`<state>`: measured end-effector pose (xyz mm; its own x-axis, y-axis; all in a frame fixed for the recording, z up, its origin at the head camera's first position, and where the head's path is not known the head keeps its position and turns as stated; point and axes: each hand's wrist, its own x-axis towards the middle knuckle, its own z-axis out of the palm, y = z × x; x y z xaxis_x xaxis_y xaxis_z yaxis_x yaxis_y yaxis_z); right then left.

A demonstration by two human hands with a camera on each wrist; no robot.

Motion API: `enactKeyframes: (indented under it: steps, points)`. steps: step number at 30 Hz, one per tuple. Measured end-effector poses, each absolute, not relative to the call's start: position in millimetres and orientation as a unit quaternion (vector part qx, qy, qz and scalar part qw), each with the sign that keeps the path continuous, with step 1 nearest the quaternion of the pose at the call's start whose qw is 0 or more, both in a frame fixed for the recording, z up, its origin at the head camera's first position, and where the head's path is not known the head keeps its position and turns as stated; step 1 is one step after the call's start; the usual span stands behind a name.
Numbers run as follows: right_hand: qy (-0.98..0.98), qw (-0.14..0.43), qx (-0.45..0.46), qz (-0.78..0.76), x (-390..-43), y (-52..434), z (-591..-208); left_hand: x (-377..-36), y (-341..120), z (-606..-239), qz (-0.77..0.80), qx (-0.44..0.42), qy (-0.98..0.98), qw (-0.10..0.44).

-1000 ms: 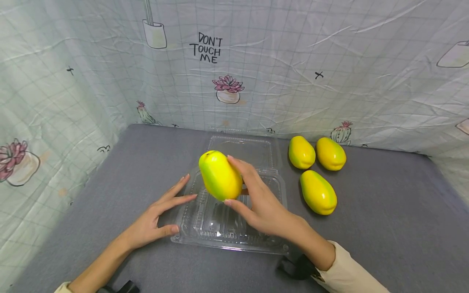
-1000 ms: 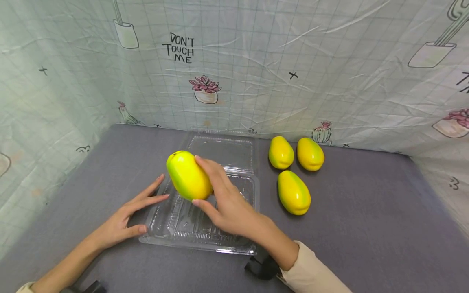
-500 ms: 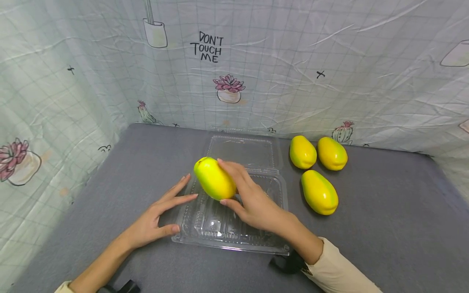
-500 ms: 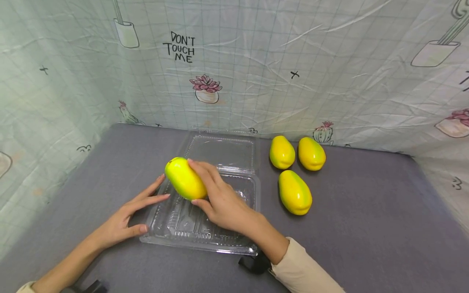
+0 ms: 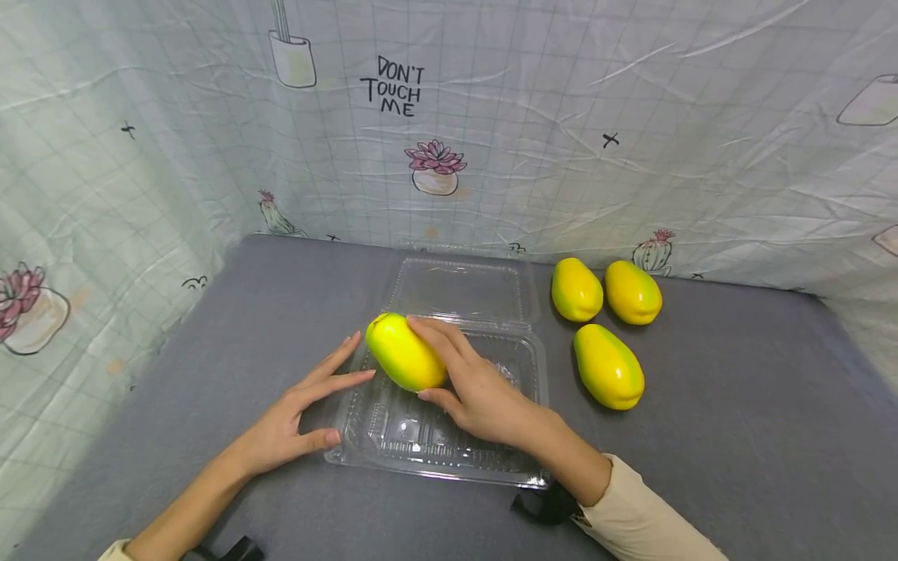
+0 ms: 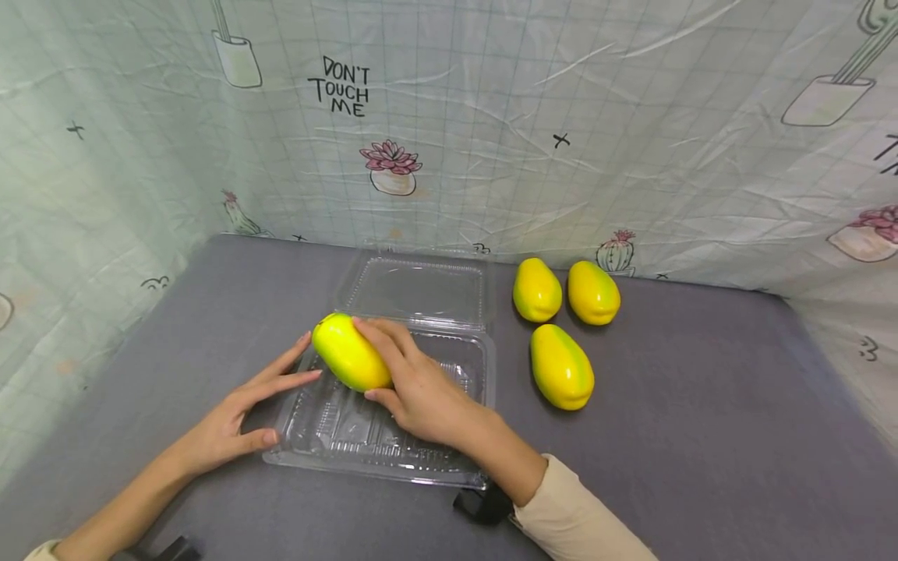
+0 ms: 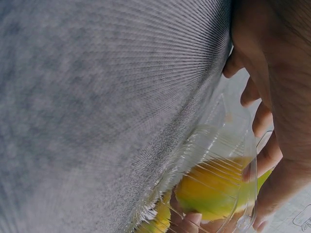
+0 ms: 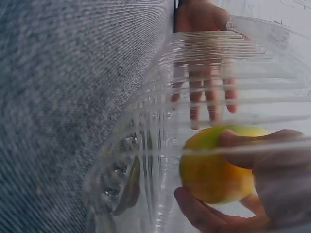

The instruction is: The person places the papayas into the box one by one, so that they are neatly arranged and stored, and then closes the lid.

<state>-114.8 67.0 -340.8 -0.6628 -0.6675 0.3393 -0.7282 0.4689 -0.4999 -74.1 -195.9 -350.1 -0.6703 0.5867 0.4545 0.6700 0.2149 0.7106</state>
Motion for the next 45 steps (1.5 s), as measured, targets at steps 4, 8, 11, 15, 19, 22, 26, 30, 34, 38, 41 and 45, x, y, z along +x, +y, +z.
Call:
enactKeyframes:
  steps: [4, 8, 11, 15, 19, 22, 26, 30, 34, 38, 41, 45]
  points:
    - [-0.853, 0.049, 0.414, 0.313, -115.4, 66.7, -342.0, -74.5, -196.2, -350.6, -0.477, -0.405, -0.779, 0.045]
    - [-0.853, 0.048, 0.416, 0.312, -116.0, 66.3, -343.3, -74.9, -196.2, -351.0, -0.477, -0.407, -0.778, 0.046]
    - [-0.854, 0.046, 0.415, 0.311, -115.8, 66.3, -343.7, -75.1, -195.8, -351.1, -0.479, -0.408, -0.776, 0.047]
    - [-0.852, 0.044, 0.416, 0.316, -115.7, 65.2, -343.9, -75.2, -195.4, -351.0, -0.481, -0.409, -0.774, 0.046]
    - [-0.851, 0.04, 0.416, 0.319, -115.7, 64.0, -344.3, -75.2, -195.5, -350.3, -0.481, -0.41, -0.774, 0.048]
    - [-0.851, 0.039, 0.417, 0.317, -116.0, 63.9, -345.2, -75.5, -195.6, -350.2, -0.48, -0.412, -0.773, 0.051]
    - [-0.85, 0.04, 0.421, 0.315, -116.7, 64.2, -346.4, -75.9, -195.7, -350.5, -0.481, -0.413, -0.772, 0.051]
    - [-0.85, 0.036, 0.42, 0.316, -116.6, 64.8, -346.9, -75.9, -195.6, -350.6, -0.481, -0.411, -0.773, 0.049]
    - [-0.854, 0.029, 0.413, 0.315, -115.5, 65.0, -347.3, -75.5, -195.4, -350.7, -0.48, -0.408, -0.775, 0.046]
    - [-0.855, 0.024, 0.411, 0.316, -114.9, 64.6, -347.7, -75.1, -195.5, -350.9, -0.482, -0.406, -0.776, 0.044]
    - [-0.854, 0.022, 0.411, 0.318, -115.0, 64.4, -347.9, -75.1, -195.6, -351.2, -0.483, -0.406, -0.775, 0.044]
    - [-0.855, 0.02, 0.411, 0.316, -115.3, 64.5, -348.1, -75.1, -195.7, -351.6, -0.485, -0.406, -0.773, 0.044]
